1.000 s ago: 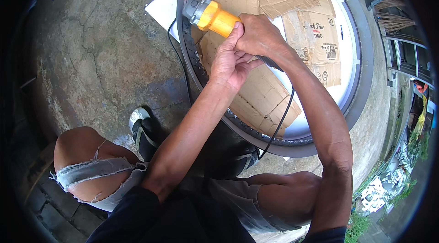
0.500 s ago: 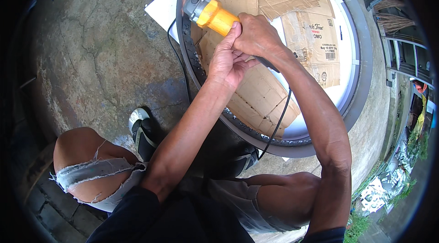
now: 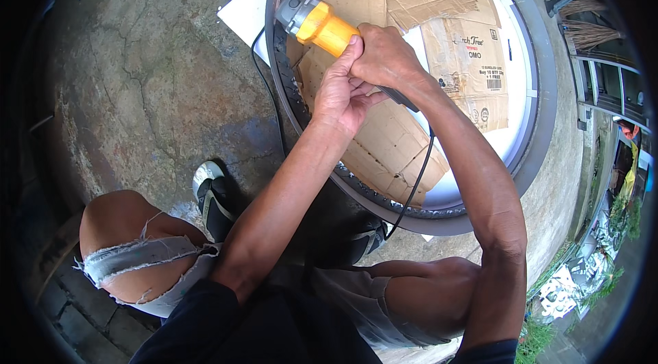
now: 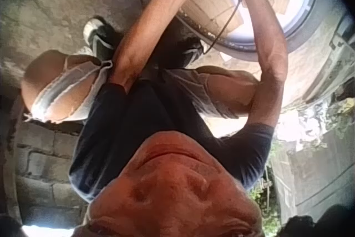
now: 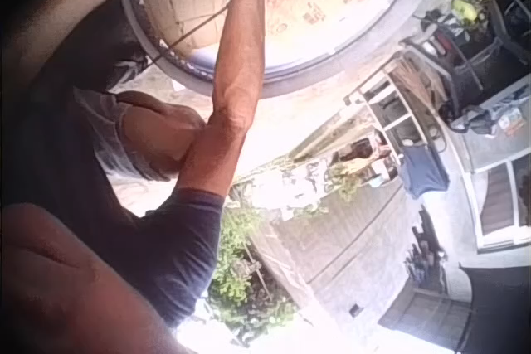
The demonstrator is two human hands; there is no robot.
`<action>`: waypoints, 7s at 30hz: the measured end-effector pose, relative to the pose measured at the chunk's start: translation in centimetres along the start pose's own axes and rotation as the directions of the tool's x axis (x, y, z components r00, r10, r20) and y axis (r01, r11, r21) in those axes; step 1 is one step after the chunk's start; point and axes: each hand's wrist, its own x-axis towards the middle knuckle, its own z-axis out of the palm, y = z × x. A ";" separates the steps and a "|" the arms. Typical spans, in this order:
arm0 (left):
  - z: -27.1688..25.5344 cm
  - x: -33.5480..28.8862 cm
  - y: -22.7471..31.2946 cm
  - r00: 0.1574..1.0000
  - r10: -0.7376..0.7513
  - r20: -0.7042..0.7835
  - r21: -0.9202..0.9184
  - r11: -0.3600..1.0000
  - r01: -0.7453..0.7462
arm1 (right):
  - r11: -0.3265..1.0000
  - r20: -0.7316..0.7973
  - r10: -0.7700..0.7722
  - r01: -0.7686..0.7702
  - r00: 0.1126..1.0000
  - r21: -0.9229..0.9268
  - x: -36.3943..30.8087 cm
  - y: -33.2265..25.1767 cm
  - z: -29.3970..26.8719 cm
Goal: Using an angle grinder to clean or smooth the surface of a circular metal frame.
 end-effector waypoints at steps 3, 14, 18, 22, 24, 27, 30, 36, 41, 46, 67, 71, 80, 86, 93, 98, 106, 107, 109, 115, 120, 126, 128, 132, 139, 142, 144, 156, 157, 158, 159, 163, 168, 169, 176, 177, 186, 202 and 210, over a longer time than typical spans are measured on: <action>0.0 -0.1 -0.2 1.000 0.007 0.010 -0.012 1.000 -0.007 | 0.999 0.009 -0.037 0.037 0.999 0.003 -0.1 0.1 -0.1; -0.1 1.1 -0.4 0.996 -0.043 0.079 -0.016 0.999 0.045 | 0.998 -0.004 -0.023 0.023 1.000 0.053 0.0 1.1 -0.2; -0.4 1.7 -0.2 0.992 -0.038 0.122 -0.047 0.998 0.044 | 1.000 -0.004 -0.024 0.025 1.000 0.019 0.5 0.6 -0.3; -0.2 1.9 0.0 0.994 -0.021 0.103 -0.022 0.999 0.024 | 0.999 -0.016 -0.032 0.033 0.999 0.037 1.0 0.8 -0.2; -0.2 1.8 0.1 0.997 -0.002 0.078 -0.008 1.000 0.003 | 0.999 0.023 -0.023 0.022 0.999 0.046 1.0 0.4 -0.3; 0.2 1.6 -0.2 0.997 -0.005 0.074 -0.008 1.000 0.006 | 1.000 0.014 -0.019 0.019 1.000 0.022 1.1 0.8 -0.6; 0.2 1.5 0.4 0.999 0.024 0.027 -0.027 0.999 -0.023 | 0.999 0.024 -0.031 0.030 0.999 0.033 1.1 0.1 -0.6; 0.3 1.4 0.3 1.000 0.012 0.023 -0.021 1.000 -0.012 | 0.999 0.023 0.005 -0.006 1.000 0.049 0.6 -0.1 -0.8; 0.3 1.2 0.4 1.000 0.010 0.014 -0.018 1.000 -0.009 | 1.000 0.027 0.002 -0.003 1.000 0.013 0.7 -0.3 -0.7; 0.4 0.9 0.4 1.000 0.005 0.014 -0.030 1.000 -0.005 | 1.000 0.044 -0.009 0.008 0.999 0.012 0.6 -0.5 -1.1; 0.4 0.7 1.0 1.000 0.005 0.010 -0.004 1.000 -0.004 | 0.999 0.092 0.014 -0.018 0.996 0.035 0.7 -1.3 -1.5; 0.4 0.7 1.1 1.000 -0.002 0.020 0.000 1.000 0.002 | 1.000 0.060 -0.020 0.021 0.998 -0.023 0.8 -1.3 -1.5; 0.7 0.9 1.0 0.997 -0.016 0.078 -0.013 1.000 0.017 | 0.998 -0.020 0.033 -0.034 0.999 -0.050 1.0 -0.6 -1.1; 0.1 1.1 1.0 0.998 -0.001 0.058 -0.017 1.000 0.002 | 1.000 0.025 0.016 -0.016 1.000 -0.005 0.9 -1.0 -1.0; 0.0 1.5 0.7 0.998 -0.005 0.060 -0.026 1.000 0.006 | 0.999 -0.003 0.027 -0.028 1.000 -0.038 1.2 0.0 -0.3; 0.0 1.2 0.7 0.999 0.004 0.051 -0.025 1.000 -0.003 | 1.000 0.032 0.003 -0.003 0.999 0.004 0.8 -0.3 -0.7; 0.1 1.2 0.8 0.999 0.008 0.040 -0.019 1.000 -0.007 | 1.000 0.016 0.010 -0.010 1.000 0.000 1.0 -0.2 -0.7; 0.1 1.1 0.7 0.999 0.006 0.041 -0.019 1.000 -0.006 | 1.000 0.027 -0.007 0.007 1.000 -0.004 1.1 -0.1 -0.7; 0.0 1.1 0.6 0.999 0.006 0.041 -0.019 1.000 -0.005 | 1.000 0.039 -0.025 0.026 0.999 -0.008 1.0 0.0 -0.7; -0.2 1.1 -0.2 0.999 0.004 0.049 -0.027 1.000 -0.002 | 0.998 0.046 -0.057 0.056 0.997 0.015 0.5 0.5 -0.5; -0.1 0.8 0.0 0.999 0.006 0.036 -0.026 1.000 -0.006 | 0.998 0.012 -0.055 0.055 0.998 0.002 0.5 0.6 -0.3; 0.0 0.6 0.1 0.999 0.002 0.047 -0.066 0.998 0.001 | 0.998 -0.012 -0.043 0.042 0.999 -0.046 0.5 0.3 -0.4; -0.1 0.7 0.0 0.999 0.009 0.048 -0.068 0.998 -0.006 | 0.997 -0.001 -0.071 0.071 0.997 -0.034 0.5 0.2 -0.4; -0.3 0.8 -0.1 0.999 0.012 0.049 -0.061 0.998 -0.009 | 0.997 -0.008 -0.063 0.062 0.998 -0.040 0.4 0.3 -0.1; -0.1 0.5 -0.1 0.998 0.019 0.065 -0.068 0.998 -0.015 | 0.999 0.016 -0.047 0.048 0.999 -0.014 0.5 0.3 -0.4; 0.1 0.2 0.0 0.999 0.016 0.037 -0.051 0.999 -0.014 | 0.997 0.026 -0.066 0.067 0.997 -0.031 0.4 0.1 -0.6; 0.1 0.1 0.0 0.999 0.022 0.038 -0.056 0.998 -0.020 | 0.998 0.062 -0.052 0.055 0.997 -0.036 0.2 -0.3 -0.9; 0.1 -0.1 0.1 1.000 0.023 0.014 -0.023 0.999 -0.023 | 0.997 0.075 -0.079 0.078 0.994 0.019 0.5 0.1 -0.7; 0.1 0.0 -0.1 1.000 0.020 0.018 -0.025 1.000 -0.020 | 0.997 0.072 -0.075 0.075 0.995 0.015 0.4 0.2 -0.7; 0.1 0.1 -0.2 1.000 0.018 0.022 -0.020 1.000 -0.017 | 0.999 0.054 -0.050 0.049 0.997 0.009 0.4 0.3 -0.6; 0.1 0.2 -0.3 1.000 0.016 0.025 -0.016 1.000 -0.015 | 1.000 0.034 -0.024 0.024 0.999 0.004 0.4 0.4 -0.5; 0.2 -0.2 0.1 1.000 0.021 0.014 -0.009 1.000 -0.021 | 1.000 0.107 -0.015 0.013 0.994 0.024 0.4 -0.5 -1.1; 0.4 -0.4 0.3 1.000 0.024 0.001 0.004 1.000 -0.024 | 0.999 0.147 -0.003 -0.002 0.989 0.036 0.3 -0.9 -1.6; 0.4 -0.3 0.3 1.000 0.024 0.001 0.004 1.000 -0.024 | 0.999 0.146 -0.003 -0.002 0.989 0.036 0.2 -0.9 -1.6; 0.5 0.2 0.6 1.000 -0.016 0.021 -0.009 1.000 0.016 | 0.999 0.061 0.035 -0.034 0.998 -0.017 0.4 -0.5 -1.4; 0.4 0.3 0.7 1.000 -0.012 0.026 0.002 1.000 0.012 | 0.999 0.054 0.024 -0.022 0.998 -0.024 0.4 -0.5 -1.4; -0.2 0.8 0.2 1.000 -0.007 0.028 0.000 1.000 0.007 | 0.999 0.040 -0.045 0.045 0.998 0.000 0.4 0.0 -0.8; -0.4 0.7 0.2 1.000 -0.005 0.028 -0.016 1.000 0.005 | 0.997 0.009 -0.082 0.082 0.997 -0.001 0.5 0.6 0.1; -0.4 1.0 0.4 0.999 -0.009 0.047 -0.028 1.000 0.011 | 0.999 -0.005 -0.038 0.038 0.999 -0.011 0.9 0.4 0.0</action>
